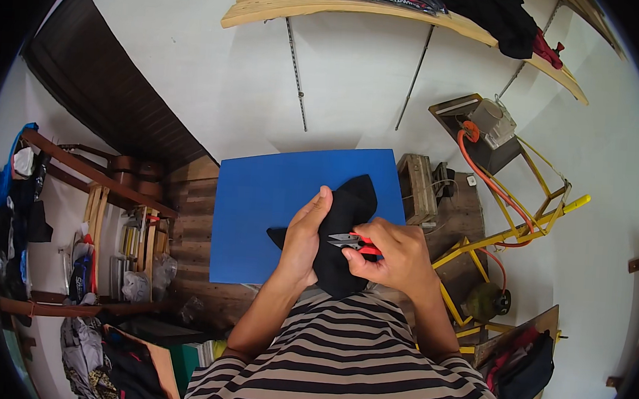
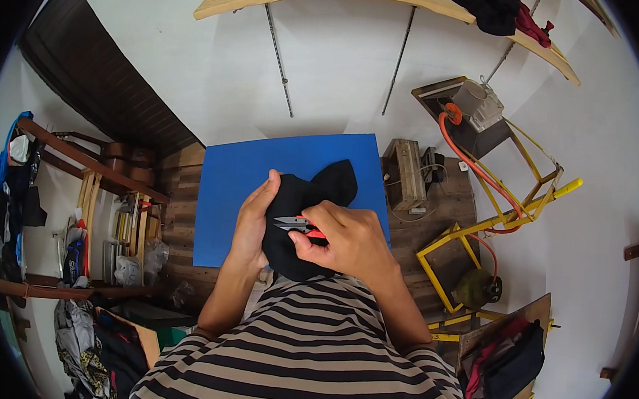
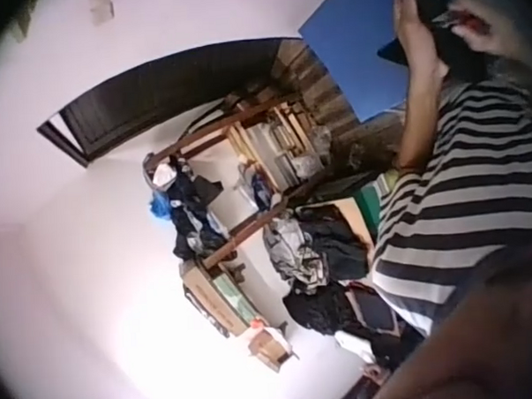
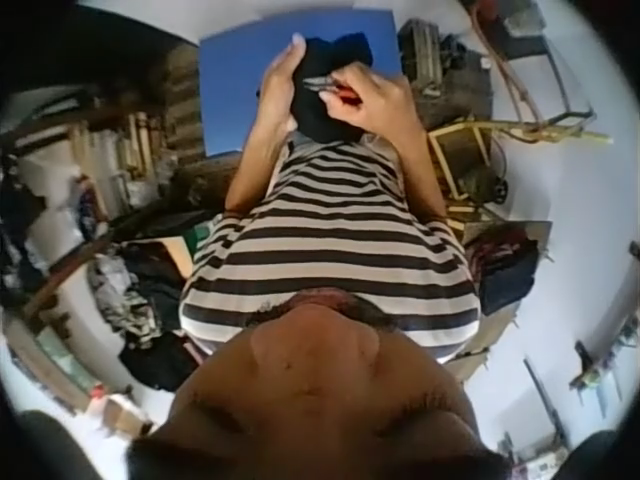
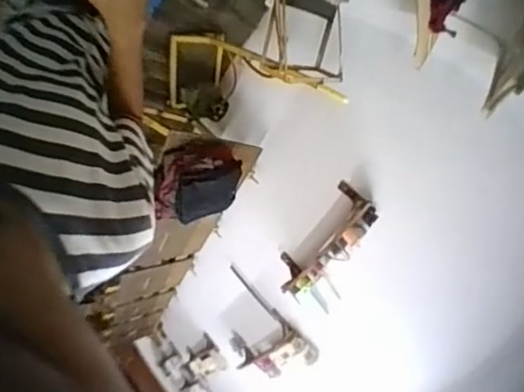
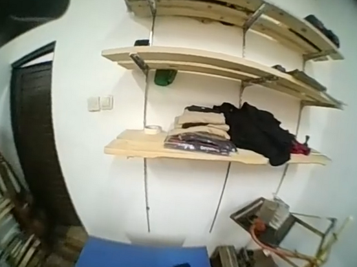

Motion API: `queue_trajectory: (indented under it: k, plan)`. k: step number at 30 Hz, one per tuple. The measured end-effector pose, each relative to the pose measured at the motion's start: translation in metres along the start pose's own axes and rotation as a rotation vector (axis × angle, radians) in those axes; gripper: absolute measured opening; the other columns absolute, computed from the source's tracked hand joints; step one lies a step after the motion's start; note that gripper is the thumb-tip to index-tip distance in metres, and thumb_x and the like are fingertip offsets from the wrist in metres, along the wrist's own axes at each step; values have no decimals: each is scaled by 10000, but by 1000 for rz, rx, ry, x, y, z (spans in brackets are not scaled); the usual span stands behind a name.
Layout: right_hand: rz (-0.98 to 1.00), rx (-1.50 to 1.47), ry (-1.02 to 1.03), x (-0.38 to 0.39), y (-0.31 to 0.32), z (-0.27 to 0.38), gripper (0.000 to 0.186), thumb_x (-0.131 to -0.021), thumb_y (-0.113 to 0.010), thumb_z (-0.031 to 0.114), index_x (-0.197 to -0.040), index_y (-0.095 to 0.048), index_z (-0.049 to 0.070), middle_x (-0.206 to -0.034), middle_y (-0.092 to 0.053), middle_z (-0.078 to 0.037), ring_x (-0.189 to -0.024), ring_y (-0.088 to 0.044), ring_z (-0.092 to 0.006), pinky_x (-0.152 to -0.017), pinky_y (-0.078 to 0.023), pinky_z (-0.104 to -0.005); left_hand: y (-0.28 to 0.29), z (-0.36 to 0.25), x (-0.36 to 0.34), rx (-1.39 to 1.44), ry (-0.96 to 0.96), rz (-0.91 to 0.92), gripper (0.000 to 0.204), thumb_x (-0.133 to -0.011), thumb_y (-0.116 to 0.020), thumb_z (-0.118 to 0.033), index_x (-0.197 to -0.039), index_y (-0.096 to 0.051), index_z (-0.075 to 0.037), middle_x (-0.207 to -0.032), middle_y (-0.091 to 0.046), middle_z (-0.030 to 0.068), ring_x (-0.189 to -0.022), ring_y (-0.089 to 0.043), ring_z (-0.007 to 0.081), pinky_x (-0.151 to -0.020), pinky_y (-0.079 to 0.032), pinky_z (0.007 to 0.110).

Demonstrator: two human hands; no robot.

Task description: Marking and cutting black fabric pieces at a workbench.

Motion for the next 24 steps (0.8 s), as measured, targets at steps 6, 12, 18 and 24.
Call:
queue_trajectory:
  k: [6,12,18,24]
  plan:
    - [32,8,-40,-1,0,-2,268,-729,-770,195,-845,-587,38,-675,-591,-68,-530,-597,-224,-478,-470,-311,0,0,-4,17,0,-26,341,-992,-492,-368,-993,-599,-44,-896,-651,57,-762,-639,135,-692,-524,270]
    - [22,5,-43,1,-1,-3,267,-715,-773,200,-817,-582,44,-643,-577,-65,-512,-593,-223,-473,-471,-310,3,1,-5,31,-1,-26,368,-995,-481,-375,-999,-598,-26,-907,-659,73,-757,-649,146,-687,-535,276]
    - [-14,19,-4,0,-3,1,266,-697,-780,184,-811,-583,46,-596,-556,-49,-484,-577,-214,-458,-464,-305,12,4,-9,67,-16,-32,388,-992,-482,-381,-996,-598,-11,-914,-669,89,-759,-661,160,-688,-548,287]
    - [-23,43,4,5,-7,-1,274,-694,-782,192,-818,-590,41,-624,-569,-58,-486,-575,-208,-450,-454,-298,13,4,-7,65,-2,-79,388,-991,-483,-382,-994,-602,-13,-923,-672,91,-761,-664,168,-687,-550,293]
Point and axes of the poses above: each hand's wrist, its own x-axis away from the middle knuckle, its own y-axis out of the back of the hand, z = x × y, the point moved 5 cm from there along -x, towards the middle knuckle
